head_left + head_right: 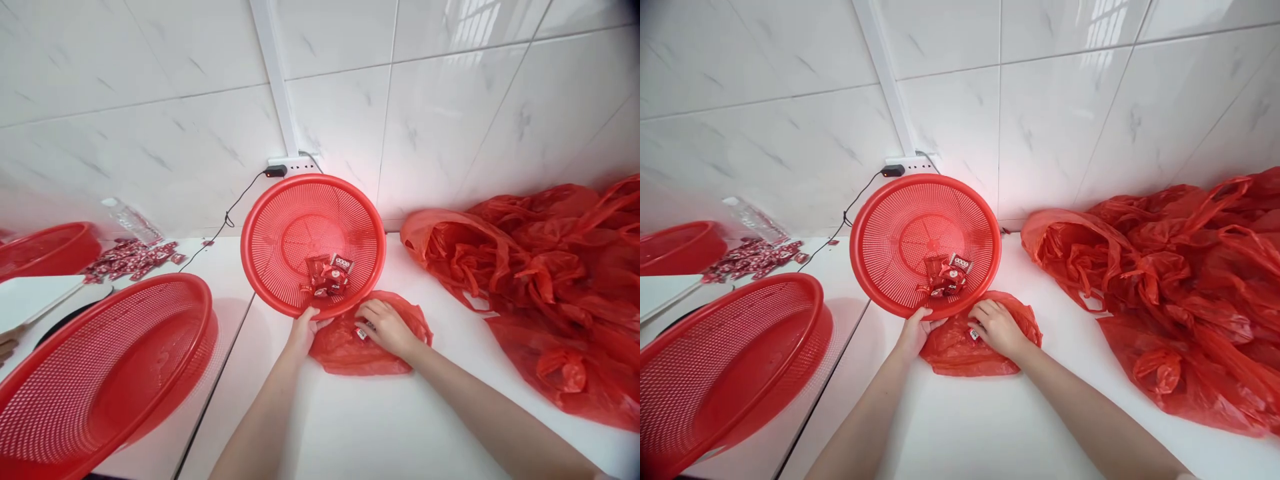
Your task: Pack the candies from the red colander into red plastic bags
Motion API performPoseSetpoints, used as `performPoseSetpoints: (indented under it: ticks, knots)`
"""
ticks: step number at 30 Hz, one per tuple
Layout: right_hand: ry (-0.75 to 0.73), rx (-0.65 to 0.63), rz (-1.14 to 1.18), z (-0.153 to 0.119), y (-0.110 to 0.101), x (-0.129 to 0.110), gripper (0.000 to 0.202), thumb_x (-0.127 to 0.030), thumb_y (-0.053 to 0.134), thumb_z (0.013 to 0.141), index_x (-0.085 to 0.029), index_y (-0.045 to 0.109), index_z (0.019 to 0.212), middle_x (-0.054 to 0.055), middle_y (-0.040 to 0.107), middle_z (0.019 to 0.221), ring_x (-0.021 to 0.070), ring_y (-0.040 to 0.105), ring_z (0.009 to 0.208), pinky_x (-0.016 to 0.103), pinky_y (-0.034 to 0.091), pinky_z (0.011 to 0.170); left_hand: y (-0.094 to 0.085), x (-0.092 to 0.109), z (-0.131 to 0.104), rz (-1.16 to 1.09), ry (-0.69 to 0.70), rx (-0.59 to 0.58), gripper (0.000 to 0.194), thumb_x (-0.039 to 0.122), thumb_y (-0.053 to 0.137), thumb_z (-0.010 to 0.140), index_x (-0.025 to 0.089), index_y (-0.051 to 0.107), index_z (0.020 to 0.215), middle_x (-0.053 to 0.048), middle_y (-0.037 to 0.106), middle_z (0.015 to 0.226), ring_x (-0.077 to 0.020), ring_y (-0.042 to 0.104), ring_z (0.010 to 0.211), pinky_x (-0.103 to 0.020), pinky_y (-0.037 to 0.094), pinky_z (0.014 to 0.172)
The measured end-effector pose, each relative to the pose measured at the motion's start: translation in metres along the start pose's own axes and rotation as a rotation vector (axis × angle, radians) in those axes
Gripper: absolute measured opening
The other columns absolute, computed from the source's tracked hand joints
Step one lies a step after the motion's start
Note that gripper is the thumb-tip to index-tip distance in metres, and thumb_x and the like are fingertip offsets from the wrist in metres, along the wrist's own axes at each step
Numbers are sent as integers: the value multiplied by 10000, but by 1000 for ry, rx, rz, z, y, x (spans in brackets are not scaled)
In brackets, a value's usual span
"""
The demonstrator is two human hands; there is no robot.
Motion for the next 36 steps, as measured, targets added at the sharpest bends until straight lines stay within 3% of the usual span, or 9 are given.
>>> performPoseSetpoints:
  ticks: [7, 12, 14, 17, 23, 25, 29, 32, 36]
  knots:
    - [509, 337, 710, -6, 5, 14, 289, -508, 498, 906, -266, 351, 965, -35, 599, 660, 191, 610, 576, 328, 512, 578, 2, 0, -6, 77, 20, -16, 353, 141, 677, 612, 106, 651, 962, -98, 741, 907, -289, 709, 890, -456, 570, 844]
    - [594, 834, 486, -16, -19, 23, 377, -497, 610, 822, -259, 394, 1018, -30, 497, 745, 174, 568, 673, 311, 499, 672, 1, 5, -9, 84, 141, 76, 381, 148, 660, 597, 150, 613, 975, -49, 735, 870, -298, 709, 877, -460, 599, 763]
    - [650, 848, 416, -17, -24, 29, 516, -498, 603, 815, -236, 380, 1200, 19, 560, 869, 201, 610, 784, 341, 514, 746, 2, 4, -11, 68, 144, 79, 392, 159, 641, 607, 151, 596, 996, -60, 736, 909, -297, 709, 880, -453, 603, 743]
    - [642, 639, 520, -11, -17, 37, 519, -485, 503, 864, -233, 400, 1306, 89, 642, 1091, 242, 654, 955, 377, 536, 802, 2, 4, -13, 96, 94, 35, 425, 186, 647, 633, 136, 577, 1050, -101, 732, 987, -296, 706, 901, -436, 601, 741]
    - [638, 654, 943, -11, -1, 49, 196, -386, 572, 807, -251, 650, 925, 23, 740, 983, 236, 698, 909, 351, 562, 818, -1, 51, -13, 542, 2, -424, 901, 18, 783, 513, 194, 491, 1347, -115, 726, 1065, -270, 684, 949, -382, 557, 819]
    - [680, 668, 979, -12, 1, 53, 177, -383, 585, 789, -250, 660, 878, 10, 751, 930, 231, 708, 866, 344, 570, 794, -14, 91, 0, 667, 91, -271, 1050, -30, 750, 522, 199, 344, 1463, -94, 739, 965, -235, 695, 842, -351, 554, 762]
    - [782, 663, 976, -12, 1, 57, 178, -387, 579, 774, -243, 656, 845, 17, 760, 912, 240, 715, 862, 359, 577, 802, -42, 176, 31, 790, 423, 331, 1219, 18, 694, 681, 279, -154, 1517, -44, 709, 880, -168, 684, 740, -299, 543, 705]
    - [766, 643, 972, -10, 1, 57, 204, -406, 560, 785, -250, 648, 883, 20, 757, 962, 246, 714, 900, 368, 578, 814, -45, 208, 54, 877, 453, 439, 1118, 54, 652, 764, 280, -140, 1519, -26, 678, 841, -153, 679, 708, -269, 533, 673]
    - [738, 621, 952, -9, 4, 59, 241, -425, 540, 801, -248, 639, 930, 36, 746, 1040, 259, 705, 964, 378, 581, 815, -45, 215, 74, 981, 384, 475, 1028, 54, 638, 790, 217, -48, 1538, -22, 664, 784, -147, 666, 648, -249, 513, 635]
Point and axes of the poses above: each hand's wrist, its own z-axis towards the middle knuckle, its own y-axis out of the palm, x = y × z, the point moved 4 cm from there along z, towards the middle knuckle
